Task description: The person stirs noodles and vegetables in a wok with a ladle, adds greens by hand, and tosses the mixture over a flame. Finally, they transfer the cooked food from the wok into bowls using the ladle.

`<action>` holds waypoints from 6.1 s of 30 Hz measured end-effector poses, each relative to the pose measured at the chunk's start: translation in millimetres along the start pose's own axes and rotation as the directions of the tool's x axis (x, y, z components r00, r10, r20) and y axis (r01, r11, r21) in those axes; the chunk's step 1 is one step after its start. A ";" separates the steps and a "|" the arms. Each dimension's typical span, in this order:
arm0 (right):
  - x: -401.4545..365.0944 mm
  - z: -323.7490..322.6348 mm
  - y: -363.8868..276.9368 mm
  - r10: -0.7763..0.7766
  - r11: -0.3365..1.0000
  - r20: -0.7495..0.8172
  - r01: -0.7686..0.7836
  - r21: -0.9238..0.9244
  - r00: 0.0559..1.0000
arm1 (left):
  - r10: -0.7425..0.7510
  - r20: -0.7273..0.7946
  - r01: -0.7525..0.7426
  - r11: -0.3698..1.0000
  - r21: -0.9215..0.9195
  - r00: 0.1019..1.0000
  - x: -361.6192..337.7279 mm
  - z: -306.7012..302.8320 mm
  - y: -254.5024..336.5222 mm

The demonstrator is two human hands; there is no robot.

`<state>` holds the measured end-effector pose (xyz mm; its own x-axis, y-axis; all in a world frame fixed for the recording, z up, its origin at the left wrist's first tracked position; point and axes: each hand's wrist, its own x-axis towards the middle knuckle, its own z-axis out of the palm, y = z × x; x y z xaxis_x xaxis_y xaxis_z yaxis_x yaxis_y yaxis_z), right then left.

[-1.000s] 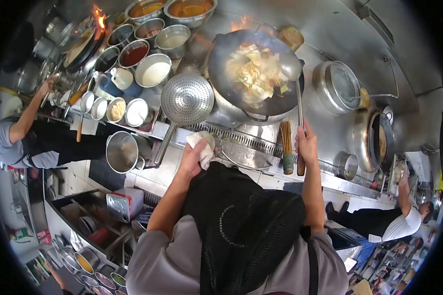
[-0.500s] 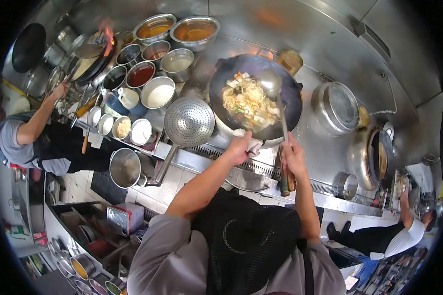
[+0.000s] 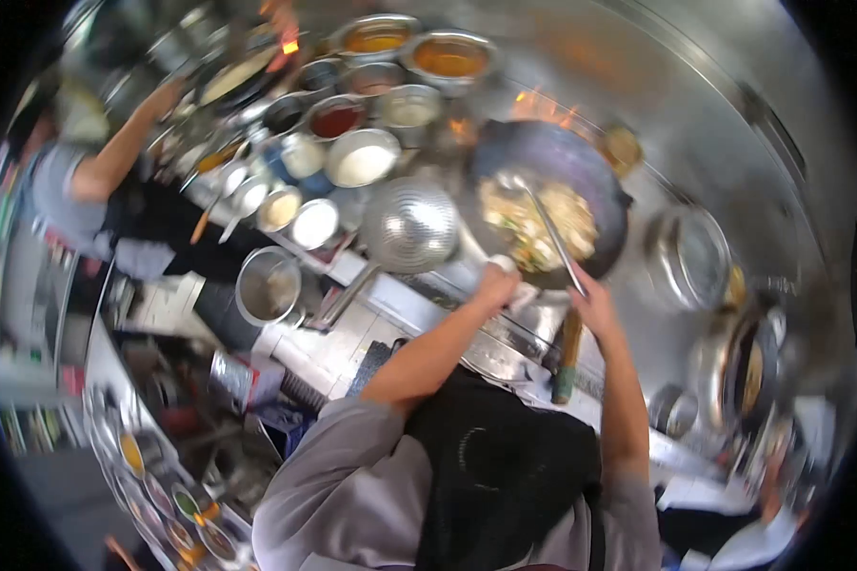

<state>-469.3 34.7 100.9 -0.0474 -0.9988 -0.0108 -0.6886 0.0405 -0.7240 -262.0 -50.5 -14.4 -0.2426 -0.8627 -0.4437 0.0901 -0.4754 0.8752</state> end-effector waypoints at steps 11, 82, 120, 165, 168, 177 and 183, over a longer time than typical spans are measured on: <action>-106.5 -135.6 -25.4 -0.217 0.746 0.119 0.243 -0.620 0.969 | -0.072 -0.066 0.082 0.980 0.181 0.995 -31.3 -12.8 44.2; -127.0 -76.0 -101.7 0.344 0.659 -0.230 -0.409 -0.631 0.910 | 0.011 0.290 0.123 0.889 -0.441 0.957 -194.2 -222.1 35.6; 38.3 -8.7 12.9 0.065 0.989 -0.417 -0.113 -0.092 0.907 | -0.021 0.041 0.039 0.842 -0.537 0.999 -242.5 -156.6 4.1; 6.8 74.4 -85.5 0.574 0.814 -0.328 -0.568 0.126 0.750 | -0.120 0.376 0.279 0.872 -0.403 0.919 -156.0 -228.0 55.7; -5.4 73.0 -89.4 0.491 0.786 -0.156 -0.358 0.504 0.857 | -0.147 0.397 0.307 0.873 -0.379 0.906 -145.9 -234.3 64.0; 33.0 35.4 -86.8 0.523 0.840 -0.344 -0.401 0.367 0.780 | -0.131 0.416 0.280 0.905 -0.321 0.900 -125.3 -238.8 68.8; 29.2 51.4 -88.3 0.481 0.822 -0.073 -0.421 0.385 0.873 | -0.189 0.365 0.313 0.895 -0.317 0.911 -125.3 -226.3 68.8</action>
<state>-372.7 0.7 129.1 -0.4258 -0.8509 -0.3077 -0.2673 0.4432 -0.8557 -6.8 -14.0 57.7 -0.5909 -0.6334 -0.4997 0.3109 -0.7503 0.5834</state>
